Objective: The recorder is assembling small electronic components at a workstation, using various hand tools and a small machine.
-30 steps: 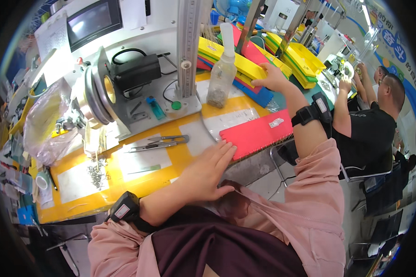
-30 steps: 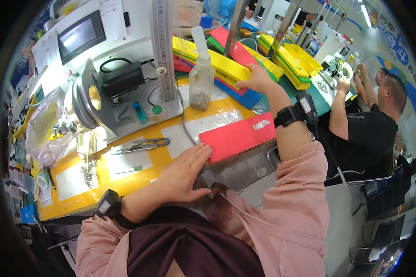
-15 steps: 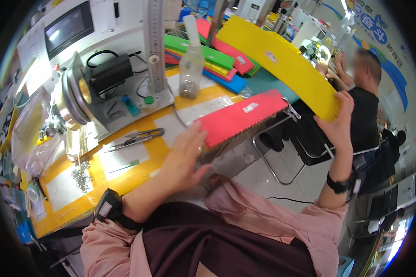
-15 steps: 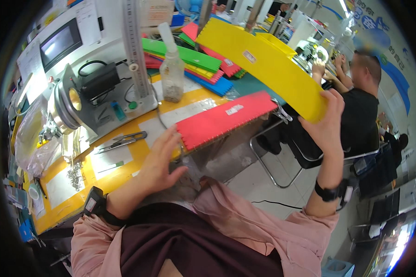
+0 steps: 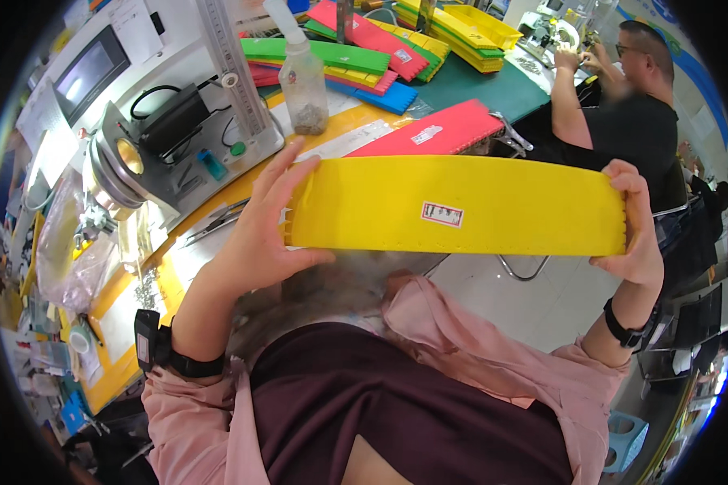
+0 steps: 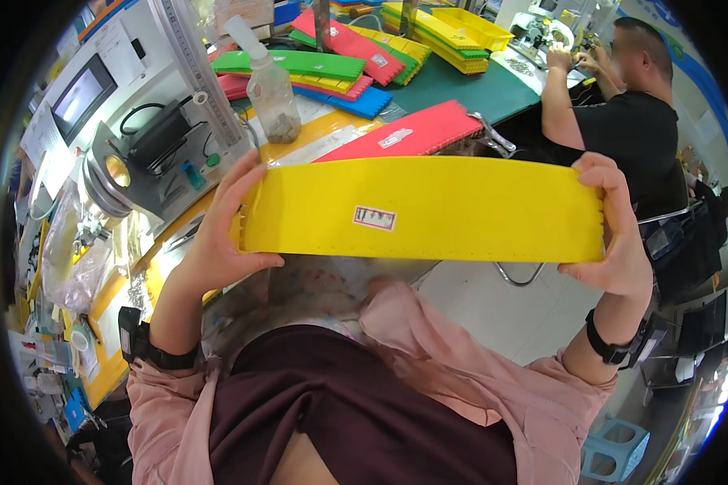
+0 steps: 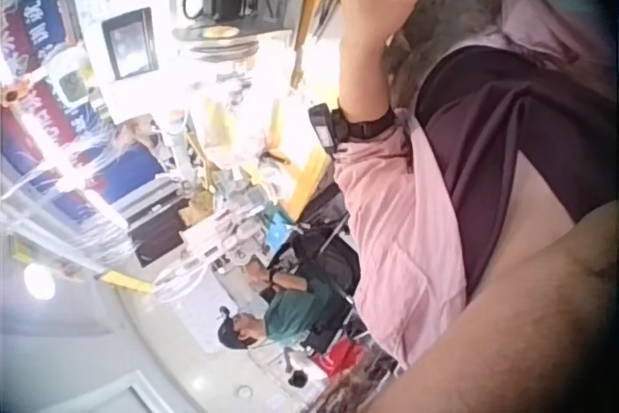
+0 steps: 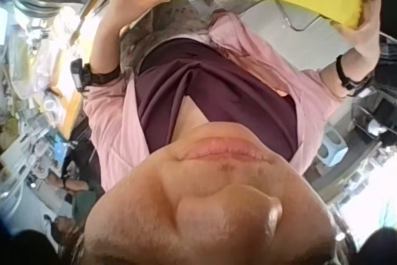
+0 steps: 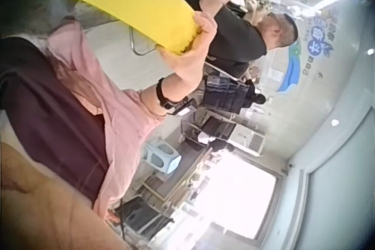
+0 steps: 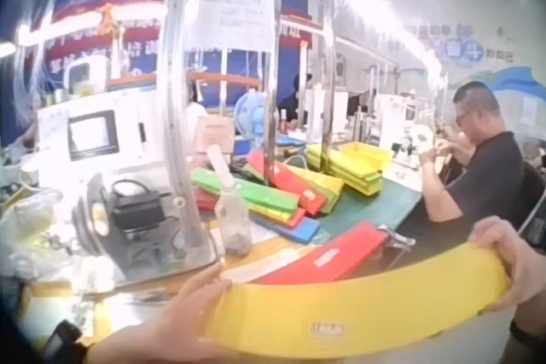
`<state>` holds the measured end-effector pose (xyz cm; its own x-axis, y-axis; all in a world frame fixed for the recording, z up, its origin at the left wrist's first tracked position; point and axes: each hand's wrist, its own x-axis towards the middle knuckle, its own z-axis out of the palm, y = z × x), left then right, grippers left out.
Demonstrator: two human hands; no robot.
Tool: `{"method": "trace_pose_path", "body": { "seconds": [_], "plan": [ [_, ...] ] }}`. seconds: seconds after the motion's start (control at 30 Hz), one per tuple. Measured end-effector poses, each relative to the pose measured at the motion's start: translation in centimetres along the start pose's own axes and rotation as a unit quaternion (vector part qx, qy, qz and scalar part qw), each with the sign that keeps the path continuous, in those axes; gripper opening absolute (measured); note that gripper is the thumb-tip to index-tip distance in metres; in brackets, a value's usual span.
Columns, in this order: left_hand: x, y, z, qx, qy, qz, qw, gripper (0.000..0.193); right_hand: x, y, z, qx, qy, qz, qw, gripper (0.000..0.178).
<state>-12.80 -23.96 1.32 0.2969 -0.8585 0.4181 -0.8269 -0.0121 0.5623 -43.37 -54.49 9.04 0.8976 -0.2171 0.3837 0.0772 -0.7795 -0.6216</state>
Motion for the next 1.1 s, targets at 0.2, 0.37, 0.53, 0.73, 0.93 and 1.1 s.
{"method": "trace_pose_path", "body": {
  "seconds": [0.2, 0.37, 0.53, 0.73, 0.93, 1.1],
  "plan": [
    [-0.5, -1.2, -0.3, -0.077, 0.011, -0.049, 0.996, 0.081, 4.7, 1.9, 1.9, 0.050, 0.027, 0.005, 0.998, 0.080],
    [0.2, -1.1, 3.3, -0.017, 0.152, -0.114, 0.982, 0.073, 8.1, 9.1, 2.6, -0.123, 0.253, 0.078, 0.956, 0.041],
    [0.3, -2.4, 6.3, 0.092, 0.136, -0.127, 0.978, 0.072, 7.0, 15.7, 7.7, 0.013, 0.182, 0.209, 0.961, 0.010],
    [0.0, -2.8, 6.5, 0.096, 0.135, -0.140, 0.976, 0.070, 7.9, 18.0, 10.6, 0.034, 0.259, 0.237, 0.936, 0.009],
    [0.1, -2.6, 6.5, 0.095, 0.127, -0.153, 0.975, 0.070, 10.8, 19.5, 10.6, 0.071, 0.233, 0.213, 0.946, 0.008],
    [0.1, -2.5, 6.5, 0.092, 0.136, -0.150, 0.975, 0.070, 11.7, 21.2, 10.2, -0.016, 0.177, 0.193, 0.965, 0.009]
  ]
}}
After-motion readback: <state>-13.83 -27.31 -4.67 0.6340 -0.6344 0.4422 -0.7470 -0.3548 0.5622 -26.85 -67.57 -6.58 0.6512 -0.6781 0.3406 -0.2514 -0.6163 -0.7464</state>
